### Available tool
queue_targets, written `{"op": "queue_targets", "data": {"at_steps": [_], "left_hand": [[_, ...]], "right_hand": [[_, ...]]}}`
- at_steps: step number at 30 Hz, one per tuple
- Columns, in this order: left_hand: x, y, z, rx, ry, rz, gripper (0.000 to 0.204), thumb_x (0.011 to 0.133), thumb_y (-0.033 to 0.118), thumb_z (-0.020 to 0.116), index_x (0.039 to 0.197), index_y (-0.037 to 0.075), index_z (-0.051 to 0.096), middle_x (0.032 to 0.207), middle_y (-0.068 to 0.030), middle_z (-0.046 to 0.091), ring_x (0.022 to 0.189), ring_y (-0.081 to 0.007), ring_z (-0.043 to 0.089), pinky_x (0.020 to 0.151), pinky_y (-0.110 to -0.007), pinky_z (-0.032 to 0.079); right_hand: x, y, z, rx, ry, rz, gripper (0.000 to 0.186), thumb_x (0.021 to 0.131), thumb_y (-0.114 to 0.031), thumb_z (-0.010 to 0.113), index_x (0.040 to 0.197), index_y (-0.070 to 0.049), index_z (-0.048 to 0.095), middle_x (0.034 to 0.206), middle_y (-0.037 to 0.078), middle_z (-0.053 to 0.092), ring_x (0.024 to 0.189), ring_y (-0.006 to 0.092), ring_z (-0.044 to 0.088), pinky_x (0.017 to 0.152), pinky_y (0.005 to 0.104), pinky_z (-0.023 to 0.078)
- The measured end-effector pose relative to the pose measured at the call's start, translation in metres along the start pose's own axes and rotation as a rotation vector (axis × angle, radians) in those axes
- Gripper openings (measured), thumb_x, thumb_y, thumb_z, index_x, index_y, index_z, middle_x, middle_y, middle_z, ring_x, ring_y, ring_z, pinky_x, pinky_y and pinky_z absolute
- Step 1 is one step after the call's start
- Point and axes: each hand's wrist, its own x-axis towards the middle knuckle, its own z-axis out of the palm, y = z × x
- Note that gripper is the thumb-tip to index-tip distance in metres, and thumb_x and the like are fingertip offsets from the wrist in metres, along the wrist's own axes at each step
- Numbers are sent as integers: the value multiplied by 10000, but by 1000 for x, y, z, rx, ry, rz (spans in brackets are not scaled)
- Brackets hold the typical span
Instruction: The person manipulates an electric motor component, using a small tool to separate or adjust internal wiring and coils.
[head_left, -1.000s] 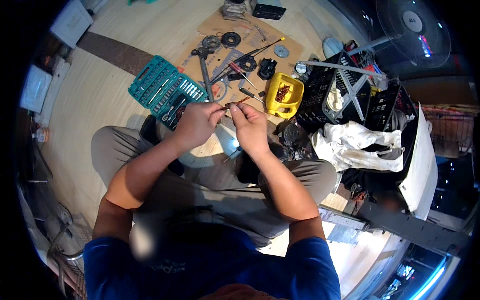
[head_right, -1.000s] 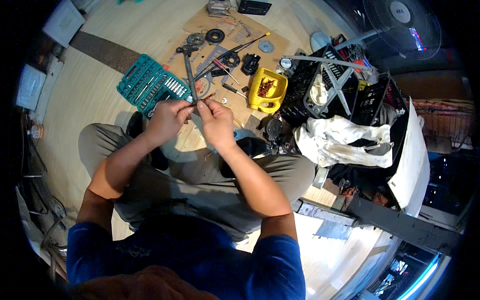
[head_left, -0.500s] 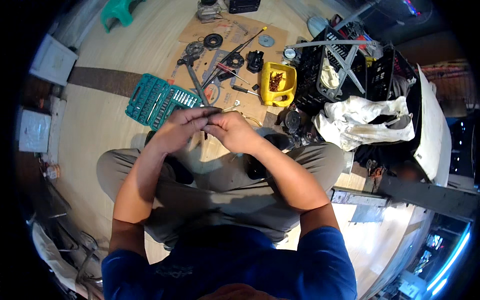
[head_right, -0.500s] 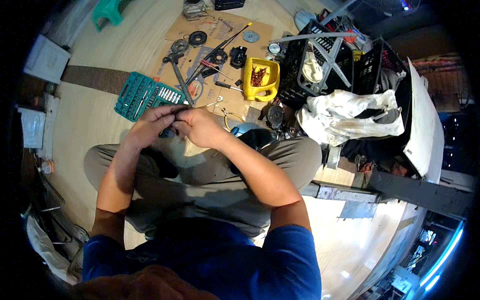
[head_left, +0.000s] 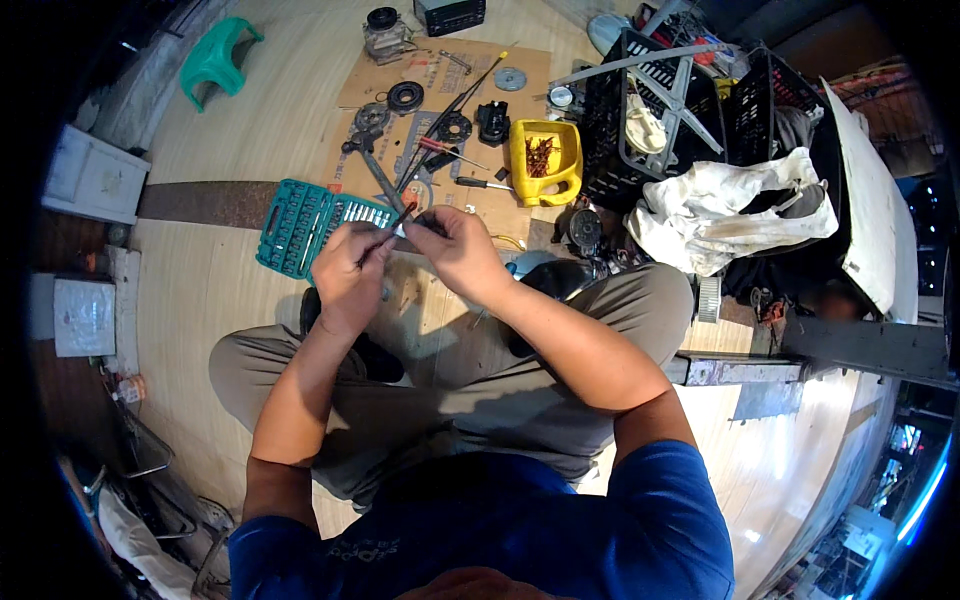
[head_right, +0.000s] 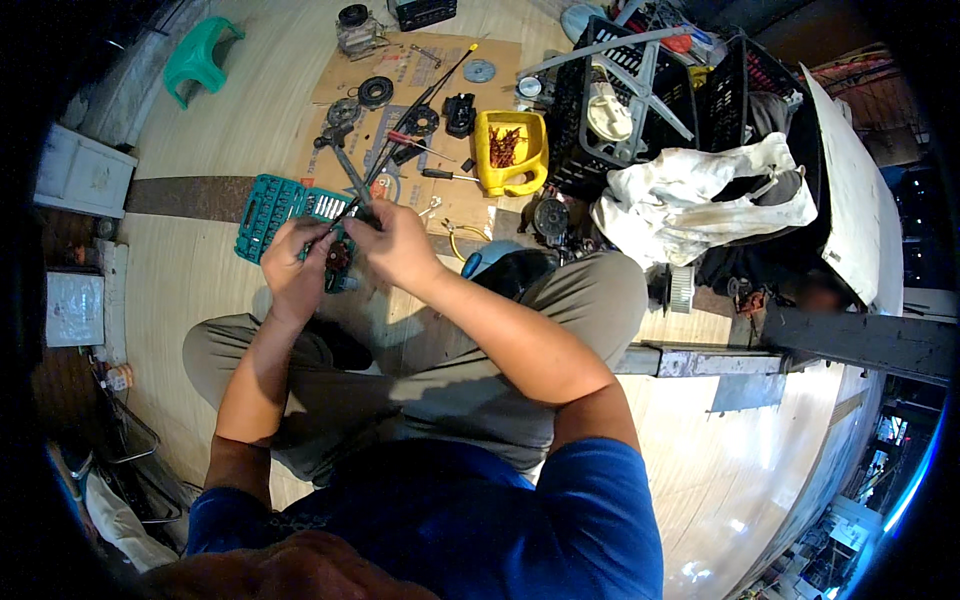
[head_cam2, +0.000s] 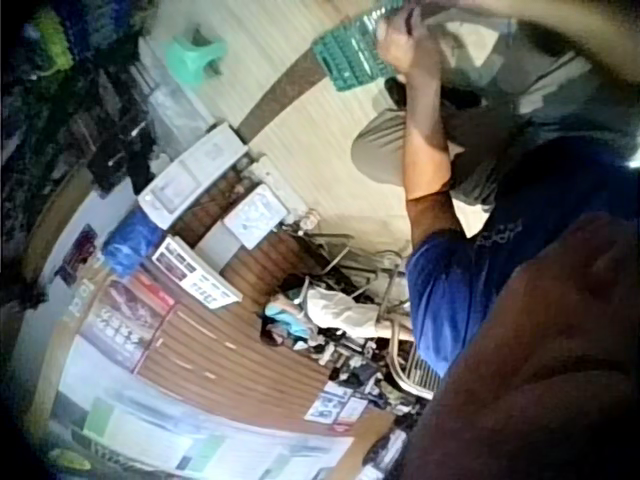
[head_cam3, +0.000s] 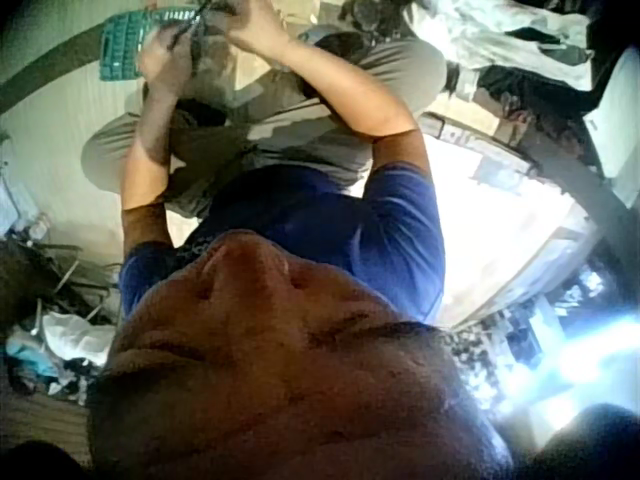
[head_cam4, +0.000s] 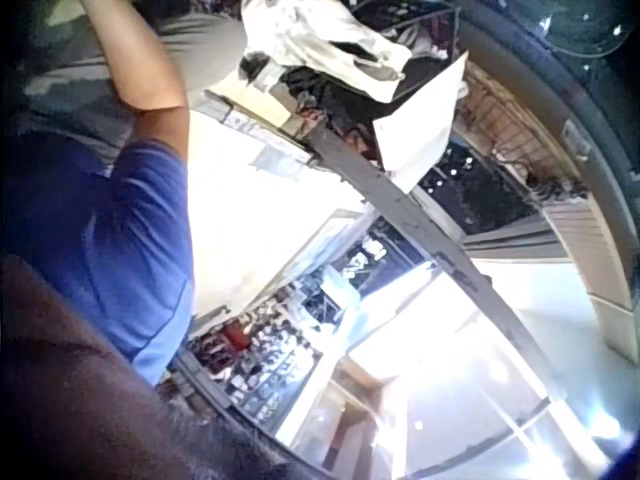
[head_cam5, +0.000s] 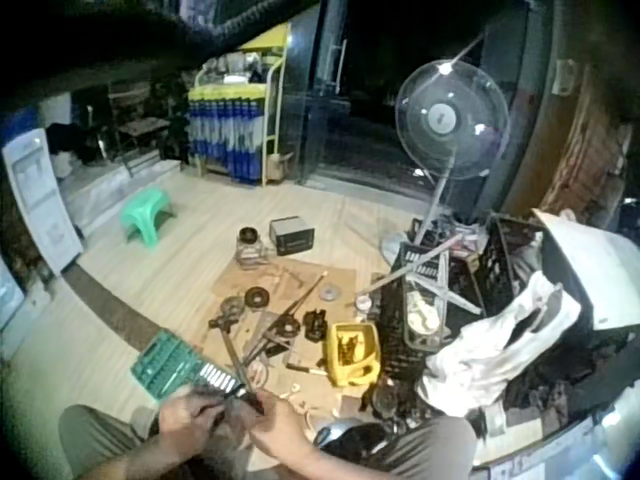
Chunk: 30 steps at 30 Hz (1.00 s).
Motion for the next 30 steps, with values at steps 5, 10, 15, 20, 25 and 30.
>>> {"op": "queue_targets", "data": {"at_steps": [5,10,15,20,25,30], "left_hand": [[-5,0,3,-143,34,-44,114,741,-37,695,818,-29,612,826,-115,637,767,-193,617,702,-284,489],[-11,-9,9,-274,13,-355,83,789,-2,673,829,-45,614,822,-94,641,694,-149,606,640,-267,485],[-8,-8,12,-27,66,-134,110,801,73,683,850,-12,634,749,-106,637,622,-162,604,584,-271,480],[-10,-13,13,26,52,-121,96,838,86,645,865,-5,639,713,-115,630,613,-156,606,567,-283,473],[-8,-7,11,76,-17,-21,150,864,139,603,831,-8,595,724,-181,598,644,-362,586,579,-392,468],[-7,-1,-1,-128,-171,-281,246,925,192,526,778,-4,549,649,-120,552,526,-227,535,492,-349,417]], "right_hand": [[-5,-1,-2,567,-92,421,165,906,-194,595,885,-32,616,644,-20,500,538,68,425,468,207,326],[-1,6,-5,624,-136,411,141,903,-161,598,937,-30,640,722,-38,566,596,41,461,539,200,369],[-1,-2,-4,546,-31,366,140,883,-119,616,966,-20,666,822,-13,625,711,49,523,625,200,419],[0,-8,0,452,-23,349,143,879,-91,604,972,0,663,854,-4,639,764,57,538,697,210,433],[6,9,0,489,-74,237,156,875,-73,596,991,12,658,882,2,650,792,59,550,734,209,439],[9,-3,-7,309,-171,194,141,877,-71,590,965,17,656,867,-5,651,797,54,550,735,212,451]]}}
